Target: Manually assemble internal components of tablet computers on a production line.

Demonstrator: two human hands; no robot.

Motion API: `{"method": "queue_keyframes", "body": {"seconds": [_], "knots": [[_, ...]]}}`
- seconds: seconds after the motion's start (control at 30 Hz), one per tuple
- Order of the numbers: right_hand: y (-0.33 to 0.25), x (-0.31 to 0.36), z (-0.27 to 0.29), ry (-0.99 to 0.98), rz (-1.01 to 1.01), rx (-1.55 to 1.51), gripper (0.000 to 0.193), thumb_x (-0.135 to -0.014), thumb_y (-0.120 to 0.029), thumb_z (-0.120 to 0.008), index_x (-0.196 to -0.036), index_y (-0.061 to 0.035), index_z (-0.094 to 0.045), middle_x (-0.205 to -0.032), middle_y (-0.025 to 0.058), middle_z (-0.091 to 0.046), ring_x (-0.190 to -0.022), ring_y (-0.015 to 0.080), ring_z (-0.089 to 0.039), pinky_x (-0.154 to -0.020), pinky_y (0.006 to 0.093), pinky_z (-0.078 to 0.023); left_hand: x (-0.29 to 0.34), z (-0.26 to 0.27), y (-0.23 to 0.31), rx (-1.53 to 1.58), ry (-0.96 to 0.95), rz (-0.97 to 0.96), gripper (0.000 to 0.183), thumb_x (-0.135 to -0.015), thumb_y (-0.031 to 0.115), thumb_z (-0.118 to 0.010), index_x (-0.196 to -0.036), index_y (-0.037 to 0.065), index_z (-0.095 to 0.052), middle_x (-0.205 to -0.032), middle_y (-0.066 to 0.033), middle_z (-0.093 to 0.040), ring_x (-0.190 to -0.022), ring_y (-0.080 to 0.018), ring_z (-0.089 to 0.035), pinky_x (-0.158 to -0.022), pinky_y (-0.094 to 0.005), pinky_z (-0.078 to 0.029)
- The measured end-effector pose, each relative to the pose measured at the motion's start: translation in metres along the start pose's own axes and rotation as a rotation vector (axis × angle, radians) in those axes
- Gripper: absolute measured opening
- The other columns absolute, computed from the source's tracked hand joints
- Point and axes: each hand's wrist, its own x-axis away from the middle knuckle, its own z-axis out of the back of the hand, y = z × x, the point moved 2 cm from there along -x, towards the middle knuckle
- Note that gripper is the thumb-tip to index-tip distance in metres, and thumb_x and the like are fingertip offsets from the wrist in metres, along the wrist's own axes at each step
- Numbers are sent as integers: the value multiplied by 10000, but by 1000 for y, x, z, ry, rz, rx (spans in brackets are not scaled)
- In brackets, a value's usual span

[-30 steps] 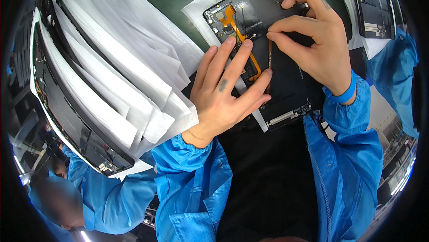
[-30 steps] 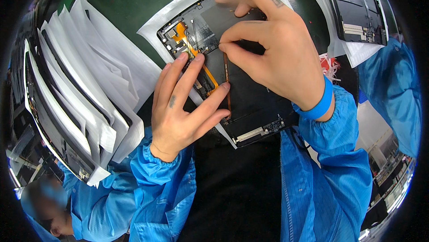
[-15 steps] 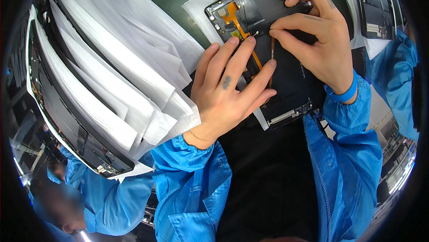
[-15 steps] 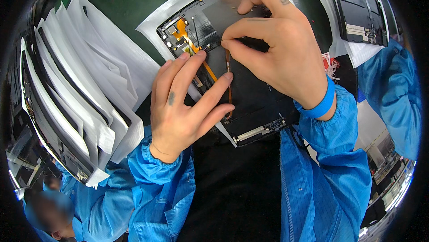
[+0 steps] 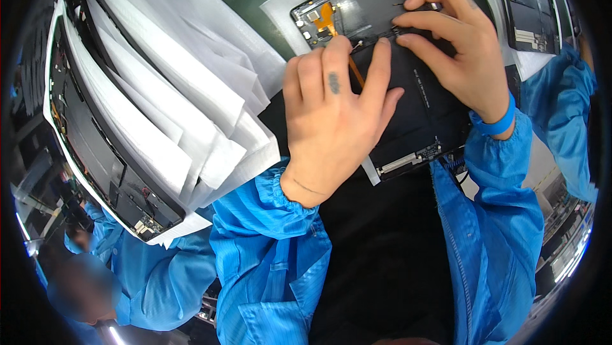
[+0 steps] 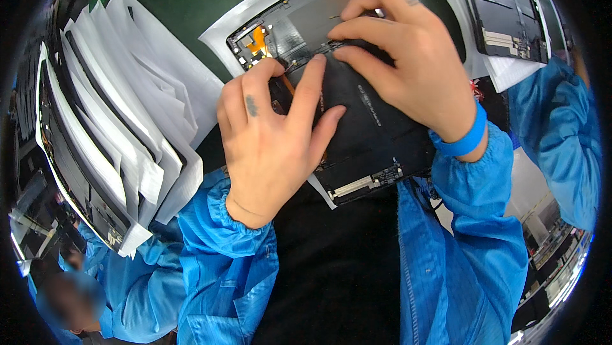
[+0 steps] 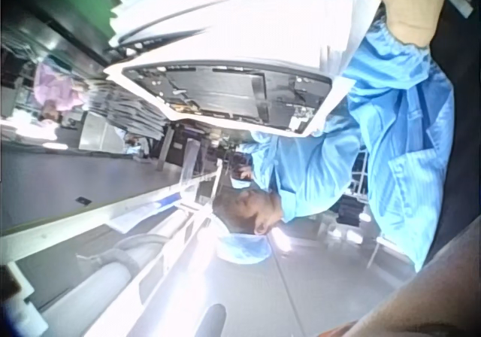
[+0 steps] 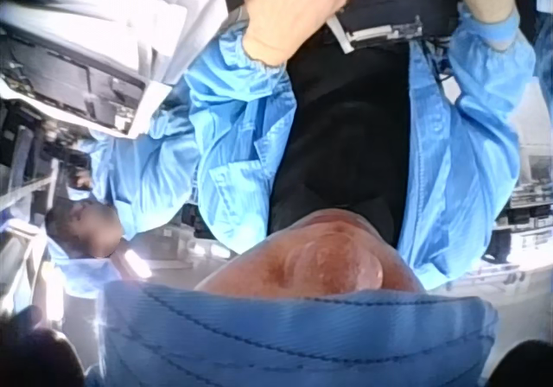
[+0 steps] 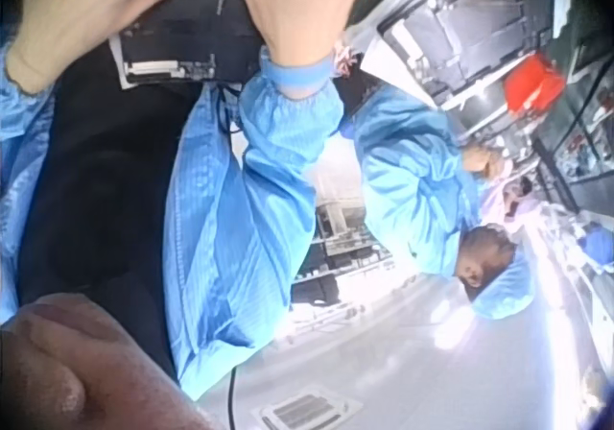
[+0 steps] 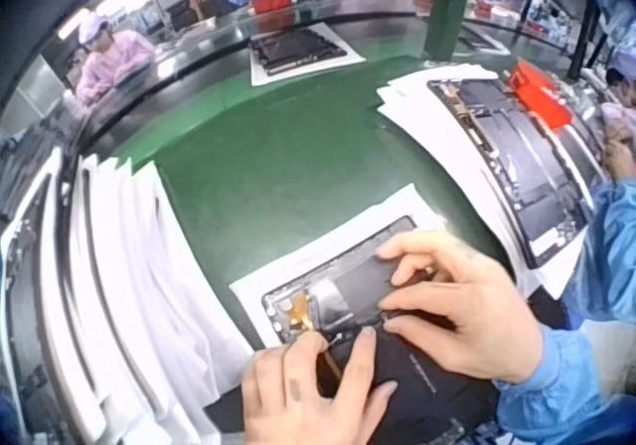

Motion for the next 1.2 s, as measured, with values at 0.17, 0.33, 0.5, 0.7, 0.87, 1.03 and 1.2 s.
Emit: {"method": "queue_keyframes", "body": {"seconds": [0.17, 0.33, 0.5, 0.7, 0.87, 1.03, 1.2], "knots": [[-12, 2, 8, -54, -3, -66, 136, -771, 57, -769, -865, -3, -693, -1323, 143, -611, -1033, 214, -641, -783, 295, -512, 14, 18, 0, 386, 148, -26, 309, -840, 97, -775, -1144, 52, -746, -1056, -140, -640, -977, -319, -606, -859, -405, -507], [-48, 37, 38, 75, 281, -8, 301, -631, -7, -852, -911, -66, -760, -1192, 187, -617, -1013, 339, -659, -813, 397, -556, 28, 11, 19, 1542, -272, 428, 317, -1076, 137, -531, -1185, -115, -690, -1033, -169, -762, -901, -206, -746, -837, -322, -596], [-55, 43, 35, -22, 146, -109, 325, -609, -34, -872, -914, -78, -770, -1072, 133, -720, -951, 331, -701, -791, 395, -573, 22, 4, 31, 1838, -178, 573, 197, -990, -69, -612, -1167, -105, -691, -1124, -190, -744, -986, -206, -736, -908, -344, -604], [-45, 48, 36, -29, 129, -92, 262, -684, -8, -826, -928, -20, -732, -1002, 127, -749, -899, 294, -732, -691, 353, -565, 28, -4, 37, 1600, -132, 423, 237, -958, -106, -635, -1188, -110, -691, -1019, -184, -762, -924, -211, -755, -817, -303, -634], [-46, 52, 35, -23, 285, 117, 268, -711, -24, -820, -960, 1, -723, -973, 123, -739, -899, 294, -736, -577, 335, -526, 23, 0, 38, 1397, -147, 394, 214, -927, -94, -665, -1134, -101, -717, -929, -162, -772, -839, -180, -764, -754, -268, -612], [-46, 52, 39, -61, 279, 124, 215, -710, 1, -782, -906, 3, -692, -931, 121, -730, -864, 286, -745, -606, 331, -557, 19, 6, 38, 1174, -169, 220, 235, -902, -96, -689, -1134, -104, -727, -915, -167, -780, -802, -174, -768, -721, -269, -610], [-29, 51, 47, -28, 123, -104, 168, -684, 57, -693, -835, 0, -651, -866, 123, -723, -801, 275, -750, -715, 336, -600, 29, 3, 37, 1574, -333, 266, 218, -903, -117, -668, -1112, -99, -729, -940, -207, -774, -820, -237, -779, -756, -324, -637]]}}
